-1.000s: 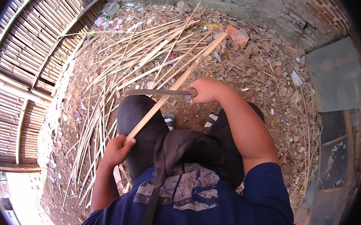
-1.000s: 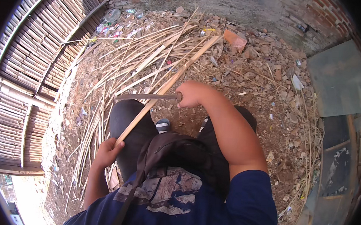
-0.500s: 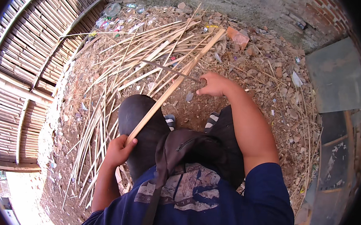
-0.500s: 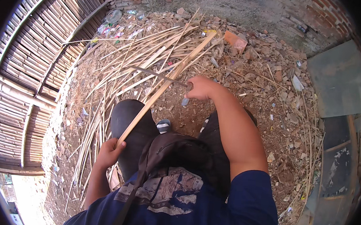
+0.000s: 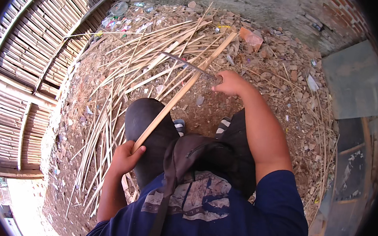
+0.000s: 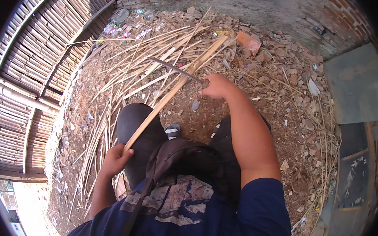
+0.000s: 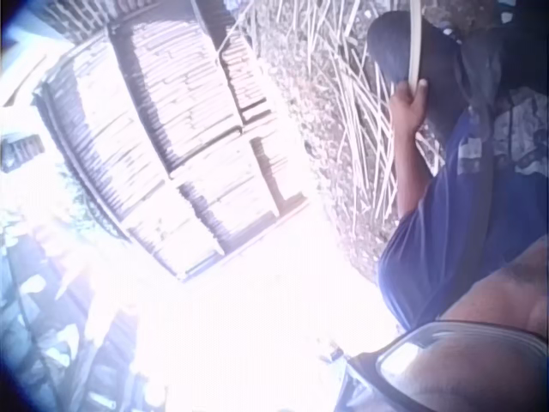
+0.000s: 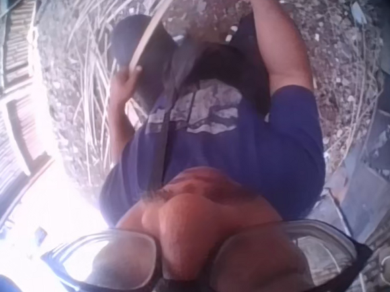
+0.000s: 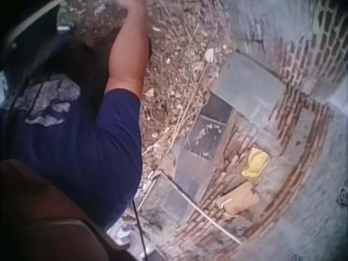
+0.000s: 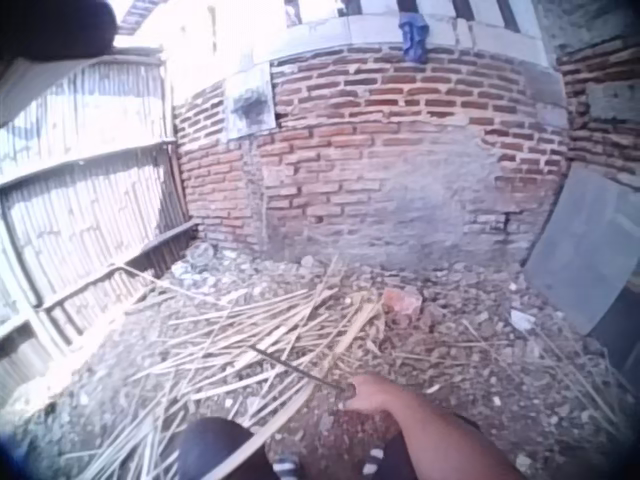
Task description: The person shaves a long strip of bamboo with a knife, repeatedly passing the blade along the length of the wood while holding it by hand on the ground.
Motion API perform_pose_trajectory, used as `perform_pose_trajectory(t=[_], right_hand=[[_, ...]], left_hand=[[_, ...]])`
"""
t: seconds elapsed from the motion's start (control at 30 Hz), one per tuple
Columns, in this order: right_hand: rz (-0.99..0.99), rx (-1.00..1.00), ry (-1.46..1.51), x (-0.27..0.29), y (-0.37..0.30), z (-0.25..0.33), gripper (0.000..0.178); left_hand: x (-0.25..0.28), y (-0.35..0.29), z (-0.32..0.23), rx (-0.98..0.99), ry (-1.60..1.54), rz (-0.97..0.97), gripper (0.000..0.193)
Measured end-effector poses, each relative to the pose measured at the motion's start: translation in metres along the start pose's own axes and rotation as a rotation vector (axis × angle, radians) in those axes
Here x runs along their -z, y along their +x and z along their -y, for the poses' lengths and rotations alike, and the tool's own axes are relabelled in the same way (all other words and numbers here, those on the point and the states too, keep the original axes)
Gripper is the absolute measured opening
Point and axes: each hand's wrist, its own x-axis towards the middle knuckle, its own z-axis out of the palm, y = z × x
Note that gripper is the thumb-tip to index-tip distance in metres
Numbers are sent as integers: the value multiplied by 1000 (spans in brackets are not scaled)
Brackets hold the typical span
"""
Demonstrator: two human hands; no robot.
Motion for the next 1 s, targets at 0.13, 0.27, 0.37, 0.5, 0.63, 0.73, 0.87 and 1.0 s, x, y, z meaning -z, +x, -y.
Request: perform_pose_trajectory(t=[0.13, 0.27, 0.37, 0.5, 0.63, 0.73, 0.87, 1.0], right_hand=[[-31, 69, -92, -3, -7, 4, 56], [44, 193, -131, -13, -10, 21, 54], [145, 238, -190, -19, -12, 39, 58], [145, 254, -157, -18, -13, 34, 62], [151, 154, -43, -12, -10, 24, 60], [77, 153, -78, -11, -6, 14, 56], [41, 169, -105, -12, -5, 11, 54], [59, 165, -114, -11, -5, 14, 54]], left_hand=[[1, 3, 3, 30, -46, 34, 50], [1, 2, 4, 33, -63, 28, 50], [1, 1, 5, 33, -46, 23, 50], [2, 1, 0, 17, -26, 25, 50], [2, 1, 1, 17, -40, 26, 50], [2, 0, 2, 21, -24, 26, 50], [3, 1, -1, 30, -31, 29, 50], [1, -1, 0, 32, -36, 17, 50]])
